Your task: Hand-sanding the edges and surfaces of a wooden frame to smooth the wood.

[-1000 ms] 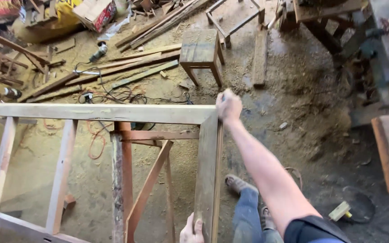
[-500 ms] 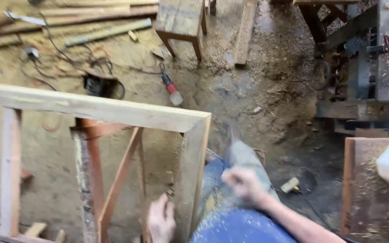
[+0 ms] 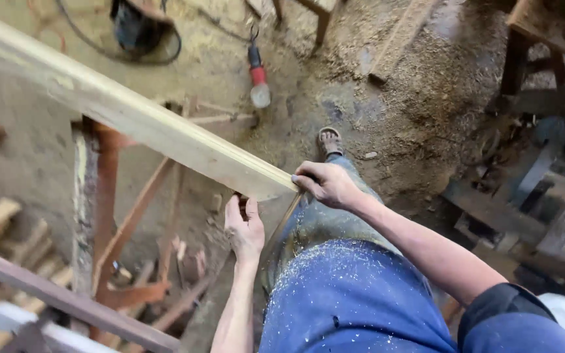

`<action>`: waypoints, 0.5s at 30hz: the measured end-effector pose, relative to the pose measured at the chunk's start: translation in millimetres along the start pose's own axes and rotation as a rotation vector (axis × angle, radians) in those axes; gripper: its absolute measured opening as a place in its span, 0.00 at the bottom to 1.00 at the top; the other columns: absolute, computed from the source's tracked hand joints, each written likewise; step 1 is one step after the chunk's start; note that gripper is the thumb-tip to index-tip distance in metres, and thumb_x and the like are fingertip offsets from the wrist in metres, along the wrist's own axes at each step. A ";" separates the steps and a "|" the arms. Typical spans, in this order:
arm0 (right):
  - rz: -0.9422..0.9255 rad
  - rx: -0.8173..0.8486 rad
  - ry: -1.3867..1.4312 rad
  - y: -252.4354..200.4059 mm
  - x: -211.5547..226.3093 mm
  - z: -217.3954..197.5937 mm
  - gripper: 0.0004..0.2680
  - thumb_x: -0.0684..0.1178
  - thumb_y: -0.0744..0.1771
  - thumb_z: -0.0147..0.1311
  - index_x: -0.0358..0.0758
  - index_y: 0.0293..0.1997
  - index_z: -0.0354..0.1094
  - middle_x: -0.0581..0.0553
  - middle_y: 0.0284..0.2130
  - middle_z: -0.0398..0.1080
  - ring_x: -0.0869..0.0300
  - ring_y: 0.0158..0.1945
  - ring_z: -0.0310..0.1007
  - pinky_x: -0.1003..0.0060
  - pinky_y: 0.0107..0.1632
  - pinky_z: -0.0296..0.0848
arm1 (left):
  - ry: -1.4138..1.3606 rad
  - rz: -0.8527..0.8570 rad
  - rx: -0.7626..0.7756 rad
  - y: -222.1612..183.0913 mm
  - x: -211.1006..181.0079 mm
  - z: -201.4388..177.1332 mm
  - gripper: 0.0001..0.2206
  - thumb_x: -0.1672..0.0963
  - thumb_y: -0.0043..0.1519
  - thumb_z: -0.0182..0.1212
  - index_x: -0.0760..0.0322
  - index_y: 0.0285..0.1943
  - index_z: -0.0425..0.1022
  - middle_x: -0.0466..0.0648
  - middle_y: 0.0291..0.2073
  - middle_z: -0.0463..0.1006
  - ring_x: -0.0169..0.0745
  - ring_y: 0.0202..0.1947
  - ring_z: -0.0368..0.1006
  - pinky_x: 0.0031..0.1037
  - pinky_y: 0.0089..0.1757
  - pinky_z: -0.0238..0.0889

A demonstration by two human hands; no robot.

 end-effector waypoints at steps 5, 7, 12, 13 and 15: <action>-0.019 0.168 -0.136 41.1 0.0 24.1 0.07 0.56 0.69 0.54 0.48 0.43 0.67 0.34 0.29 0.73 0.36 0.37 0.76 0.44 0.41 0.75 | 0.358 0.231 -0.250 -12.8 -21.2 -6.7 0.12 0.46 0.69 0.53 0.50 0.43 0.74 0.41 0.27 0.73 0.45 0.28 0.78 0.32 0.30 0.71; -0.294 0.097 -0.259 81.6 25.2 45.2 0.09 0.56 0.70 0.52 0.44 0.42 0.62 0.34 0.28 0.71 0.36 0.34 0.75 0.40 0.37 0.73 | 0.312 0.289 -0.201 -13.7 -32.7 -5.2 0.17 0.47 0.70 0.45 0.58 0.45 0.75 0.47 0.26 0.74 0.55 0.27 0.77 0.36 0.30 0.71; -0.199 0.172 -0.134 54.7 10.9 30.9 0.09 0.56 0.70 0.53 0.46 0.37 0.60 0.38 0.23 0.66 0.36 0.33 0.73 0.44 0.34 0.71 | 0.300 0.312 -0.160 -12.7 -44.2 -10.4 0.19 0.46 0.70 0.44 0.62 0.44 0.74 0.49 0.24 0.73 0.55 0.26 0.77 0.36 0.29 0.70; -0.147 0.206 -0.144 33.3 -12.2 22.9 0.10 0.54 0.69 0.55 0.45 0.33 0.58 0.38 0.21 0.65 0.37 0.31 0.72 0.47 0.33 0.70 | 0.303 0.330 -0.164 -13.3 -45.8 -10.7 0.19 0.47 0.70 0.44 0.63 0.43 0.74 0.48 0.23 0.71 0.53 0.25 0.76 0.34 0.29 0.70; -0.134 0.212 -0.172 22.9 -22.3 20.3 0.10 0.55 0.69 0.56 0.47 0.32 0.61 0.40 0.20 0.66 0.40 0.29 0.73 0.50 0.33 0.72 | 0.314 0.332 -0.185 -10.8 -53.9 -9.4 0.20 0.46 0.70 0.43 0.63 0.42 0.74 0.48 0.21 0.69 0.53 0.23 0.75 0.35 0.28 0.70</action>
Point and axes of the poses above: each hand's wrist, its own y-axis towards the middle knuckle, its own z-axis out of the palm, x = y × z, the point moved 8 cm from there along y, towards the middle knuckle
